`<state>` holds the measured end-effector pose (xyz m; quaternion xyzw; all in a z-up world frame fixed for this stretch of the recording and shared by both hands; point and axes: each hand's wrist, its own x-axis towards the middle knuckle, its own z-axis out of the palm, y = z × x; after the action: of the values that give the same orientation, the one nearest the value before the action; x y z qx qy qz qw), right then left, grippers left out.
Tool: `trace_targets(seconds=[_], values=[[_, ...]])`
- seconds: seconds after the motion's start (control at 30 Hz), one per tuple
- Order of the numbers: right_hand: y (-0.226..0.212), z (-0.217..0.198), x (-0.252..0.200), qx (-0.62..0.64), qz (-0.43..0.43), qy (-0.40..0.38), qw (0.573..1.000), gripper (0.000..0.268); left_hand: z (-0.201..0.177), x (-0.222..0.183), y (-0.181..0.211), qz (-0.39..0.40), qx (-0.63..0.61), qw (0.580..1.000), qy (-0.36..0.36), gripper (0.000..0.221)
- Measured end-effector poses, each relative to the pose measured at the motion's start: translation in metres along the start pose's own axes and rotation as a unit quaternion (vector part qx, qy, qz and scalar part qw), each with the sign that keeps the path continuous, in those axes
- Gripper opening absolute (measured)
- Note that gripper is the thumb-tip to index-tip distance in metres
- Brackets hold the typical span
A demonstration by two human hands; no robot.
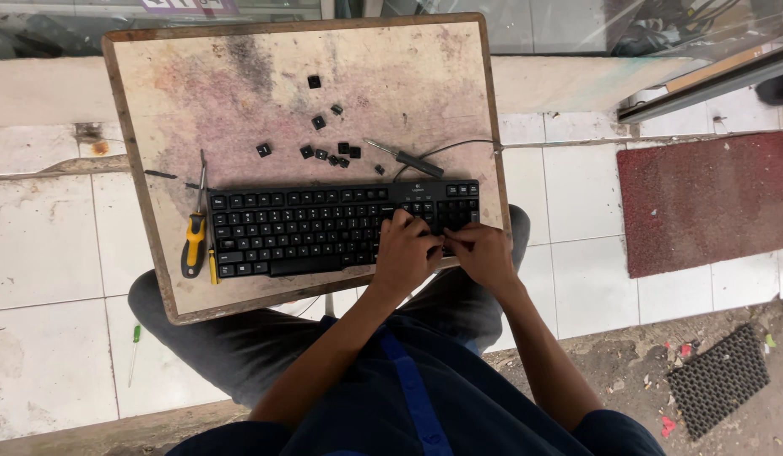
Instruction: The person assembles a keyboard by inserting keycaps into the keyboard base one by one. They pick up keycaps from the table and press them into place on the keyboard.
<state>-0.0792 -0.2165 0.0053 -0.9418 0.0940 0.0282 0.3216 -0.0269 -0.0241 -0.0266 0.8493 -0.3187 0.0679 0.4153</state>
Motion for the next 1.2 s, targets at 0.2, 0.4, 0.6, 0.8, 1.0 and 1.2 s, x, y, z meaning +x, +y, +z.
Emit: trace_targets(seconds=[0.2, 0.4, 0.6, 0.8, 1.0, 1.2], values=[[0.000, 0.003, 0.006, 0.033, 0.085, 0.023, 0.996, 0.009, 0.011, -0.002, -0.003, -0.003, -0.008, 1.000, -0.010, 0.022], [-0.002, 0.008, 0.000, 0.048, 0.088, 0.058, 0.993, 0.015, -0.001, -0.009, -0.009, 0.046, 0.019, 0.998, -0.033, 0.031], [-0.024, -0.002, 0.013, 0.078, 0.077, 0.054, 0.993, 0.012, 0.002, -0.012, -0.026, 0.038, 0.027, 0.997, -0.060, 0.031], [-0.006, 0.005, 0.026, 0.059, 0.099, 0.029, 0.993, 0.012, -0.003, -0.006, -0.031, 0.056, 0.020, 0.997, -0.040, 0.031], [-0.017, 0.000, 0.015, 0.084, 0.052, 0.049, 0.994, 0.009, -0.048, 0.020, -0.064, 0.051, -0.068, 0.984, 0.154, 0.012], [-0.014, 0.017, 0.013, 0.102, 0.041, 0.097, 0.989, 0.008, -0.129, 0.045, -0.137, -0.146, 0.050, 0.976, 0.157, 0.029]])
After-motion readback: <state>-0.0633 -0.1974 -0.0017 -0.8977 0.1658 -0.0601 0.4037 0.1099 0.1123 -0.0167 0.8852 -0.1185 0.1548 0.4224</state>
